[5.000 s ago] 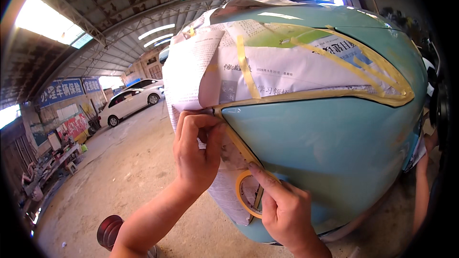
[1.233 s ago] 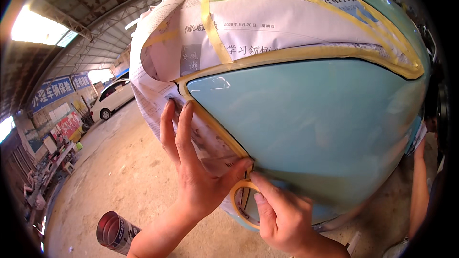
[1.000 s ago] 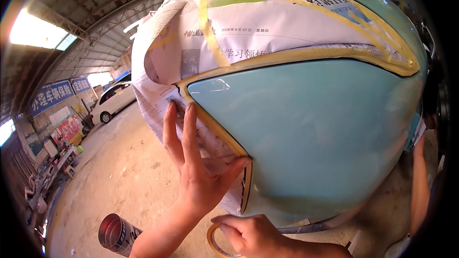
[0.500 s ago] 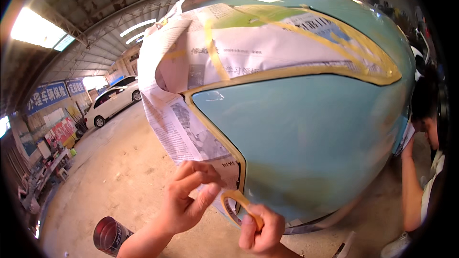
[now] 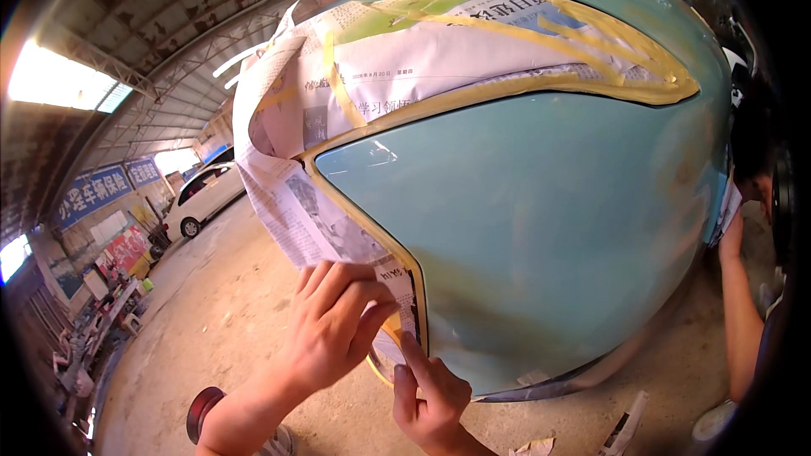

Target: The person applies newspaper sheets to the front fender and hood of a light green car using yellow masking tape. They smooth the paper and press the tape to secure it, preparing the vehicle for painting or bodywork. A second person is visible working on the opposite side of the car.

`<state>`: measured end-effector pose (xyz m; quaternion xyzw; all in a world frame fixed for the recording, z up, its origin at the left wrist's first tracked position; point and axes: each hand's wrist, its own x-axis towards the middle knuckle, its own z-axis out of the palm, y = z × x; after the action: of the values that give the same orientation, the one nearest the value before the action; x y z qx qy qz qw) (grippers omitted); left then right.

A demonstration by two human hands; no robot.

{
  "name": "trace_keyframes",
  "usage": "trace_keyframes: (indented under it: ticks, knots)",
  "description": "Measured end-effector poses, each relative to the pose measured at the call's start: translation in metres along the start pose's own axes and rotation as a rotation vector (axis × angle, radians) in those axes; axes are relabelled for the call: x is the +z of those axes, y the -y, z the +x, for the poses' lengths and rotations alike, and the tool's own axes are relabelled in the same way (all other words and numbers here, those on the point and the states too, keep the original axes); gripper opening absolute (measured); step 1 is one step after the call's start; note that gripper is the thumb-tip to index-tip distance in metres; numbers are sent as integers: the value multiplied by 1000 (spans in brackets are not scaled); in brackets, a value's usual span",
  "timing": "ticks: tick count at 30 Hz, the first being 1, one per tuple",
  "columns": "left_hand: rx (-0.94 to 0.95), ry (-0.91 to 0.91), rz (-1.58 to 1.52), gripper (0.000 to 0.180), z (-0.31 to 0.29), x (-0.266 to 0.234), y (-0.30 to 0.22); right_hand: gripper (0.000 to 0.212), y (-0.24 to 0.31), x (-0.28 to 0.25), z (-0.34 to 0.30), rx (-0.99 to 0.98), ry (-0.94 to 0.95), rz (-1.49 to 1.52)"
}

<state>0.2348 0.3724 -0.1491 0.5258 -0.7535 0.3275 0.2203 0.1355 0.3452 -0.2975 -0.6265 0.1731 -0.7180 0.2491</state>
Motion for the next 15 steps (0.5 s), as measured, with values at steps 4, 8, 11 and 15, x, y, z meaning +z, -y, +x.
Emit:
trace_keyframes:
  ticks: [4,8,11,15]
  knots:
    - [157,-122,86,20,13,14,13,41,-4,6,8,24,-9,-20]
    - [188,-188,100,29,16,26,20,41,-2,4,18,50,19,-72]
    - [205,-265,85,28,18,36,24,42,-2,5,24,92,54,-104]
    - [214,-327,110,26,16,45,28,44,-4,5,27,98,74,-120]
